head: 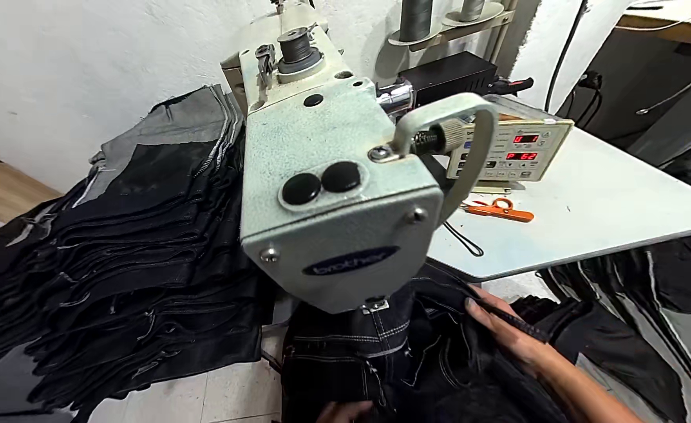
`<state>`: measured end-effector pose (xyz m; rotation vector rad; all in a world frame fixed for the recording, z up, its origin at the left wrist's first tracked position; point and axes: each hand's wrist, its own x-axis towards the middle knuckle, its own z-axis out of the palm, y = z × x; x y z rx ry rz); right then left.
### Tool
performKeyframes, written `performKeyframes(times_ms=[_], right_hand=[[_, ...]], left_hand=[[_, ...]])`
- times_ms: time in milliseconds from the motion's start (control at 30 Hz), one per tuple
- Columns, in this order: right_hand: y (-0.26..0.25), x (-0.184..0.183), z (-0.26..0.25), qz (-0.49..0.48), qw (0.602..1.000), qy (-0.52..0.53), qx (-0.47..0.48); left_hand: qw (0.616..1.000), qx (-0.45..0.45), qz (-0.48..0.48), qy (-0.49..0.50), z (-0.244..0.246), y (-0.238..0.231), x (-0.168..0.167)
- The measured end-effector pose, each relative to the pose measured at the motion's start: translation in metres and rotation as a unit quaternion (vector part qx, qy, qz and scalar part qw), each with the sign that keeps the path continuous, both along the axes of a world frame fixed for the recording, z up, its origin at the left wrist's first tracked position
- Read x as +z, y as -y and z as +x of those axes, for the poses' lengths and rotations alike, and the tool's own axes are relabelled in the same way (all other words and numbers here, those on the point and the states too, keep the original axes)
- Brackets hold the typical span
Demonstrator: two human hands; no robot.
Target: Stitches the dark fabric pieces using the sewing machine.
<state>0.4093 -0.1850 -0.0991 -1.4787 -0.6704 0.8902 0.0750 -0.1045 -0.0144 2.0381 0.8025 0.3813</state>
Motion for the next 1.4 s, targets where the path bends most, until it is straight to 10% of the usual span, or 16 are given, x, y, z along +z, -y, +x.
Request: performKeyframes(times_ms=[200, 367, 633, 1267, 1400], right_hand=[[-0.012, -0.010, 0.004, 0.033, 0.999, 0.033, -0.005], [0.015, 0.039, 0.002, 0.041, 0.997, -0.064, 0.007], [-0.014, 0.074, 0.011, -0.016, 0.994, -0.103, -0.026], [-0.030, 0.057, 0.052, 0.018, 0.999, 0.036, 0.037], [-0.020, 0.060, 0.049, 0.032, 0.964, 0.263, -0.025]], left_hand=[[0.951, 0.225, -0.072, 0.199, 0.077, 0.009, -0.021], [0.873, 0.362, -0.173, 0.278, 0.078, 0.000, 0.028], [0.888, 0.353, -0.143, 0.258, 0.094, -0.090, 0.032], [0.905, 0.321, -0.112, 0.257, 0.073, -0.082, 0.019], [0.970, 0.242, -0.015, -0.011, 0.034, -0.093, 0.032]])
